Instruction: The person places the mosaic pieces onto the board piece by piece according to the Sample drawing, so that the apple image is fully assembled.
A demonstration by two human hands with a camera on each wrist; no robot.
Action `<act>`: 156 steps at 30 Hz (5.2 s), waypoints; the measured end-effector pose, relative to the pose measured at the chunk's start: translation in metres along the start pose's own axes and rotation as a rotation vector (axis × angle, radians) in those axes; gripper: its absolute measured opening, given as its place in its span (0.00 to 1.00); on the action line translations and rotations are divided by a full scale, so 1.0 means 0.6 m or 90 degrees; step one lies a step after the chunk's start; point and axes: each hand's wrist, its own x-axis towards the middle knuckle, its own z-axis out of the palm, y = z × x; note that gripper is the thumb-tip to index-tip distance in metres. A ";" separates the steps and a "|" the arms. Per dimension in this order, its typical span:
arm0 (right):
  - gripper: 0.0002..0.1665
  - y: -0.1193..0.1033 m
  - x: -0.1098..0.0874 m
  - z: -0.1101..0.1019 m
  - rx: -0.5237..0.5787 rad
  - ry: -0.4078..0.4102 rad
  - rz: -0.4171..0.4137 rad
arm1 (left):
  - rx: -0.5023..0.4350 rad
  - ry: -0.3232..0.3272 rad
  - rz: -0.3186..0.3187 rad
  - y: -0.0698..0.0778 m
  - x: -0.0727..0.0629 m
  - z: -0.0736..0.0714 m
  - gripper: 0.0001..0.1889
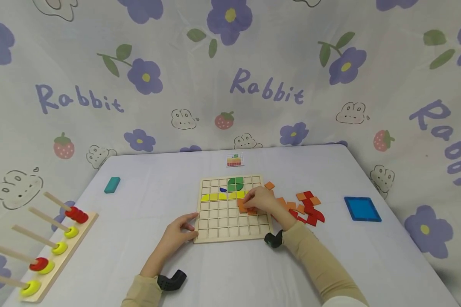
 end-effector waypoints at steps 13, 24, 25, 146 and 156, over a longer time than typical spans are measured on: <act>0.03 -0.011 -0.003 0.012 -0.108 0.030 -0.024 | 0.006 0.001 0.001 -0.002 0.003 0.000 0.28; 0.06 -0.001 0.000 -0.010 -0.036 0.053 -0.045 | 0.009 0.003 -0.002 -0.002 0.003 0.000 0.28; 0.08 0.002 0.001 -0.019 -0.020 0.062 -0.040 | 0.008 0.002 -0.002 -0.002 0.002 0.001 0.28; 0.13 0.011 0.025 -0.029 0.011 0.086 -0.139 | 0.005 0.003 0.005 0.002 0.000 -0.007 0.28; 0.19 0.097 0.009 -0.107 0.084 0.153 -0.033 | -0.005 0.008 0.005 0.003 0.003 -0.005 0.29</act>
